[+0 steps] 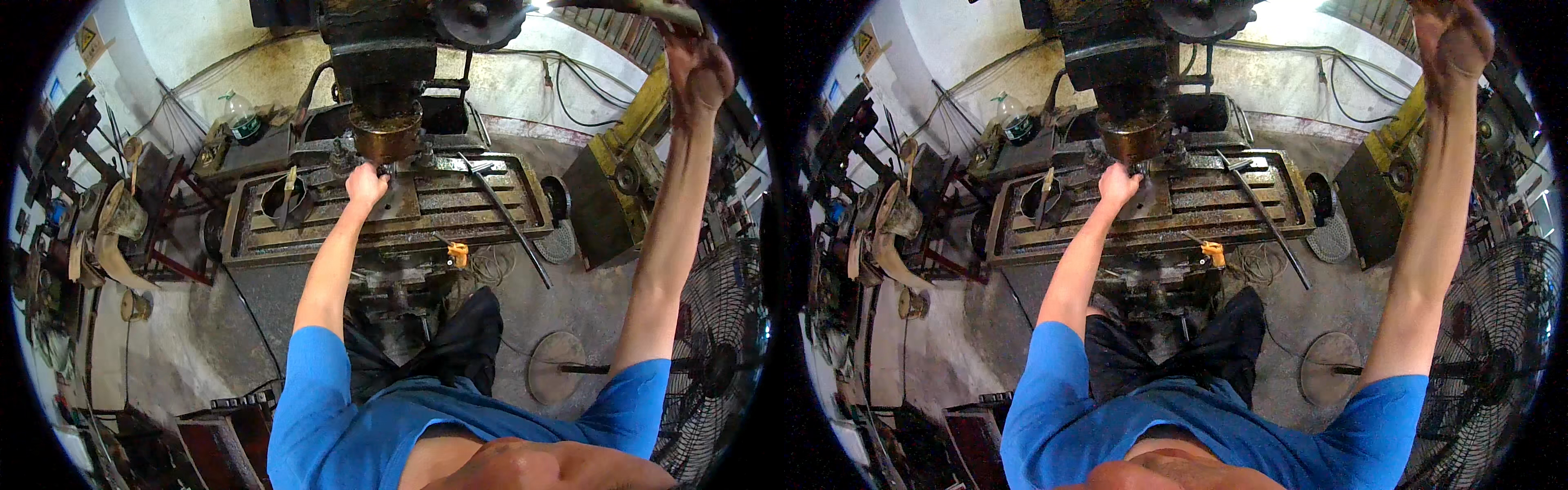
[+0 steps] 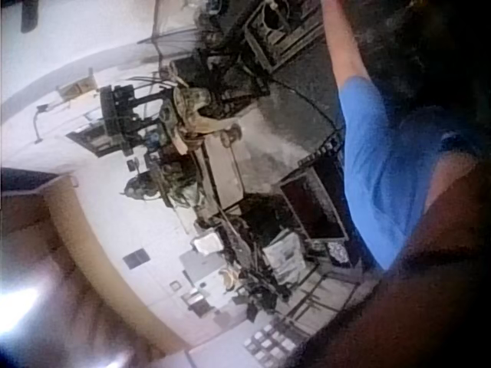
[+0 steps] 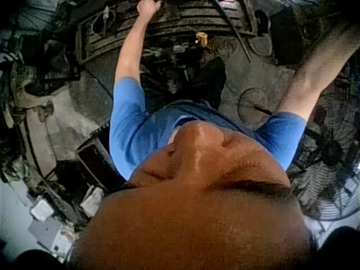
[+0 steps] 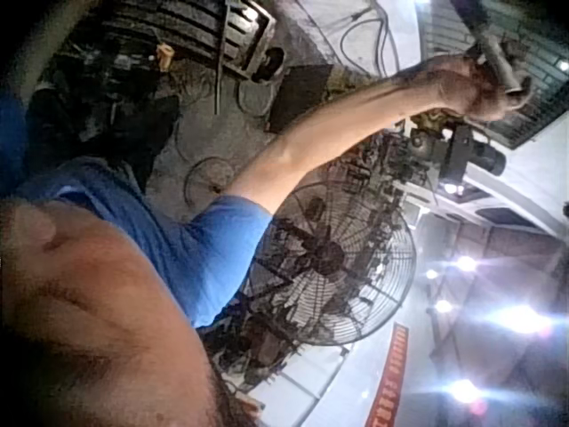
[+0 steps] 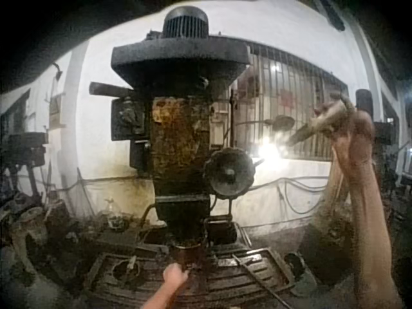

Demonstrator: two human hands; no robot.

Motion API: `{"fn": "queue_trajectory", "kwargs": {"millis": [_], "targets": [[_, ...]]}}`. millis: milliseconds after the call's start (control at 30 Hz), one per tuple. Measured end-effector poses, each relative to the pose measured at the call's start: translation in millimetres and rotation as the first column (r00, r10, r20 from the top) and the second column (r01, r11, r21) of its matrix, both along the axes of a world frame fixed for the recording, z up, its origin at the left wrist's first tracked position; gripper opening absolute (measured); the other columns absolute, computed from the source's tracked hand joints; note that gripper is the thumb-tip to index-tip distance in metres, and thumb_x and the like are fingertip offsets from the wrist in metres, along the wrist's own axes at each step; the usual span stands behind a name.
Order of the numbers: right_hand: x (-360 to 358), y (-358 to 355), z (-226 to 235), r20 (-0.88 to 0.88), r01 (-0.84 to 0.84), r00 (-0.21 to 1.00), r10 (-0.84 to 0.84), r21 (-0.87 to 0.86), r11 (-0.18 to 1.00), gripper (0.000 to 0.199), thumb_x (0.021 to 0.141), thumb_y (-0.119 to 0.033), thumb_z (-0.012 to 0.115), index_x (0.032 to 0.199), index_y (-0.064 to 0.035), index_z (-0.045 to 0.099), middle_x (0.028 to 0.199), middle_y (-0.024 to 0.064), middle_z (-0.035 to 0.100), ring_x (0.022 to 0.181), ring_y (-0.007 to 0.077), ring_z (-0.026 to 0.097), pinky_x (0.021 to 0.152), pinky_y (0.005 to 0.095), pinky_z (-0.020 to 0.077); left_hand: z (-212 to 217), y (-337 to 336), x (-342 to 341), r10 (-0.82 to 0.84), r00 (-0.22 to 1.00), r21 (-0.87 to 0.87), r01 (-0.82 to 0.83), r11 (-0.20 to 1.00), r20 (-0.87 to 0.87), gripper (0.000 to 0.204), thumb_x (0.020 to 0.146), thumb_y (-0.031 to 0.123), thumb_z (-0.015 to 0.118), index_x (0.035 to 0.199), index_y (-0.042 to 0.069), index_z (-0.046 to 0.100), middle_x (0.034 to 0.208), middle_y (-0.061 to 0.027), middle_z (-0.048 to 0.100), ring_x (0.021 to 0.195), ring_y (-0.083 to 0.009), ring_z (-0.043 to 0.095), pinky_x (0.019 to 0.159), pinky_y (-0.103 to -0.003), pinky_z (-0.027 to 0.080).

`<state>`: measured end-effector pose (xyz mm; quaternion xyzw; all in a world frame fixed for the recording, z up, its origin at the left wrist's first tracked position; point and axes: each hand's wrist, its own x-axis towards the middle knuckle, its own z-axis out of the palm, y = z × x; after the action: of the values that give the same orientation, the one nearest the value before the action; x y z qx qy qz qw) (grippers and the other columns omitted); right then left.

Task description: The person operates a milling machine by reaching into a bin to select metal components and placing them onto the machine's worktable. They use a yellow-handled tool to apply a substance to the parts and then activate the machine's controls.

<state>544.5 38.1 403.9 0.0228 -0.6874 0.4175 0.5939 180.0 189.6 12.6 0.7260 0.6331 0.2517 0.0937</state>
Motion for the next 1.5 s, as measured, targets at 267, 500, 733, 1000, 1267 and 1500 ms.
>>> {"fn": "queue_trajectory", "kwargs": {"millis": [267, 500, 733, 1000, 1267, 1500], "targets": [[-52, -41, -169, -0.27, 0.804, 0.59, -0.761, 0.287, 0.521, 0.017, 0.066, -0.016, 0.048, 0.066, -0.0021, 0.039, 0.072, 0.0127, 0.045, 0.087, 0.0364, 0.051, 0.093, 0.0622, 0.0289, -23, 7, -5, 0.05, 0.996, 0.08, -0.055, 0.995, 0.067, 0.036, 0.064, 0.032, 0.071, 0.073, -0.001, 0.062, 0.074, -0.0189, 0.062, 0.076, -0.0342, 0.06, 0.066, -0.041, 0.048], [-51, -50, -129, -0.152, 0.819, 0.546, -0.824, 0.303, 0.487, 0.014, 0.06, -0.012, 0.043, 0.069, -0.0011, 0.039, 0.073, 0.0133, 0.046, 0.088, 0.033, 0.051, 0.094, 0.0609, 0.0277, -23, 11, -2, 0.021, 0.996, 0.079, -0.027, 0.997, 0.086, 0.04, 0.063, 0.034, 0.073, 0.071, -0.003, 0.058, 0.075, -0.0201, 0.061, 0.076, -0.036, 0.059, 0.065, -0.043, 0.048], [-60, -49, -182, -0.245, 0.848, 0.521, -0.818, 0.253, 0.465, 0.021, 0.061, -0.017, 0.053, 0.066, -0.0025, 0.039, 0.073, 0.0127, 0.047, 0.087, 0.0341, 0.051, 0.095, 0.0588, 0.0266, -16, 10, -2, 0.022, 0.999, -0.006, -0.022, 1.0, 0.042, 0.033, 0.066, 0.031, 0.07, 0.077, 0.0, 0.064, 0.076, -0.0176, 0.062, 0.075, -0.0331, 0.061, 0.066, -0.041, 0.049], [-64, -48, -179, -0.237, 0.823, 0.564, -0.791, 0.234, 0.517, 0.015, 0.057, -0.011, 0.048, 0.065, -0.0027, 0.039, 0.072, 0.0131, 0.048, 0.088, 0.0336, 0.052, 0.095, 0.0571, 0.0276, -6, -14, -36, -0.017, 1.0, 0.201, 0.016, 0.979, -0.001, 0.037, 0.073, 0.032, 0.064, 0.098, 0.007, 0.059, 0.08, -0.0177, 0.061, 0.073, -0.0334, 0.06, 0.063, -0.043, 0.048], [-65, -51, -175, -0.291, 0.846, 0.534, -0.794, 0.18, 0.502, 0.014, 0.051, -0.008, 0.041, 0.064, -0.0017, 0.038, 0.072, 0.0144, 0.046, 0.086, 0.0332, 0.052, 0.095, 0.0568, 0.0277, 33, -101, -164, 0.266, 0.936, 0.357, -0.174, 0.918, -0.23, 0.043, 0.078, 0.034, 0.057, 0.114, 0.013, 0.051, 0.081, -0.0152, 0.059, 0.063, -0.0328, 0.06, 0.053, -0.042, 0.047], [-58, -44, -167, -0.241, 0.812, 0.579, -0.779, 0.26, 0.523, 0.016, 0.062, -0.015, 0.049, 0.066, -0.0014, 0.041, 0.075, 0.0129, 0.048, 0.088, 0.0329, 0.052, 0.093, 0.0559, 0.0304, -14, -81, -191, 0.184, 0.976, 0.5, -0.103, 0.86, -0.115, 0.027, 0.085, 0.02, 0.05, 0.107, 0.006, 0.058, 0.061, -0.0125, 0.059, 0.052, -0.0248, 0.059, 0.045, -0.036, 0.045]]}}
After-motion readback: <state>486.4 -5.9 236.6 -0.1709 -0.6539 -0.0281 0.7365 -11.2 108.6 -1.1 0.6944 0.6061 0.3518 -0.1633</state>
